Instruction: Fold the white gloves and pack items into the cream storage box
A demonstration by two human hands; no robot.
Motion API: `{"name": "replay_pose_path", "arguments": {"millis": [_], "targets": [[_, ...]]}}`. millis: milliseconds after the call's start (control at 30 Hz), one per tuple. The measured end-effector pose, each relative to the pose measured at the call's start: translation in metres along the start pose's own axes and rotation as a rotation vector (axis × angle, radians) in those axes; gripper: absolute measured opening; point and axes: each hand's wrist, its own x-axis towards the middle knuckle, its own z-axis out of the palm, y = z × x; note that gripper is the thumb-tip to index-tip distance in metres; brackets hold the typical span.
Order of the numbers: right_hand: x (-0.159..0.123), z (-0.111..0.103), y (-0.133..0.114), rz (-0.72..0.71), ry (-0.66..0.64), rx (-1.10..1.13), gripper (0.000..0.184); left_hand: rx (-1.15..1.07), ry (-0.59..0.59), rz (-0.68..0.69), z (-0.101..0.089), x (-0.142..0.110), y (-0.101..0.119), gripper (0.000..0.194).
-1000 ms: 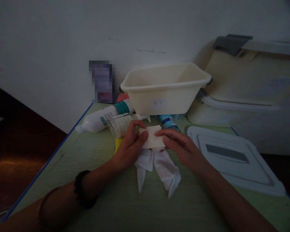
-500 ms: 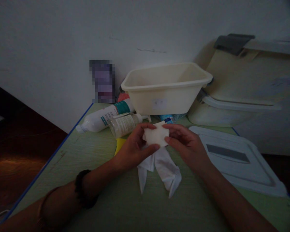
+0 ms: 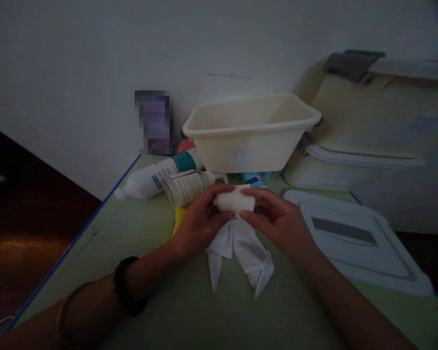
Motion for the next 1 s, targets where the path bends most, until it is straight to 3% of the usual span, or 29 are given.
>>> {"name": "replay_pose_path", "arguments": {"millis": [200,400,567,800,1000], "targets": [[0.0006,-0.001,-0.0002,-0.155,0.033,-0.332,0.041,0.064,0.046,0.006,0.0025,0.0001,0.0004,0.042],[-0.0007,-0.0013,-0.0004,-0.192,0.058,-0.302,0.035,0.118,0.054,0.043,0.0018,-0.0017,0.0001,0.039],[-0.0004,-0.0015,-0.0021,-0.185,0.056,-0.301,0.026,0.294,0.094,0.178,-0.0011,-0.0011,-0.0015,0.027],[0.0003,-0.0028,-0.0034,-0.152,0.041,-0.325,0.022,0.196,0.058,-0.016,0.001,-0.0001,0.0065,0.024],[0.0008,-0.0032,-0.0005,-0.124,0.018,-0.274,0.023,0.177,0.077,-0.031,0.0,0.002,0.0064,0.022]]}}
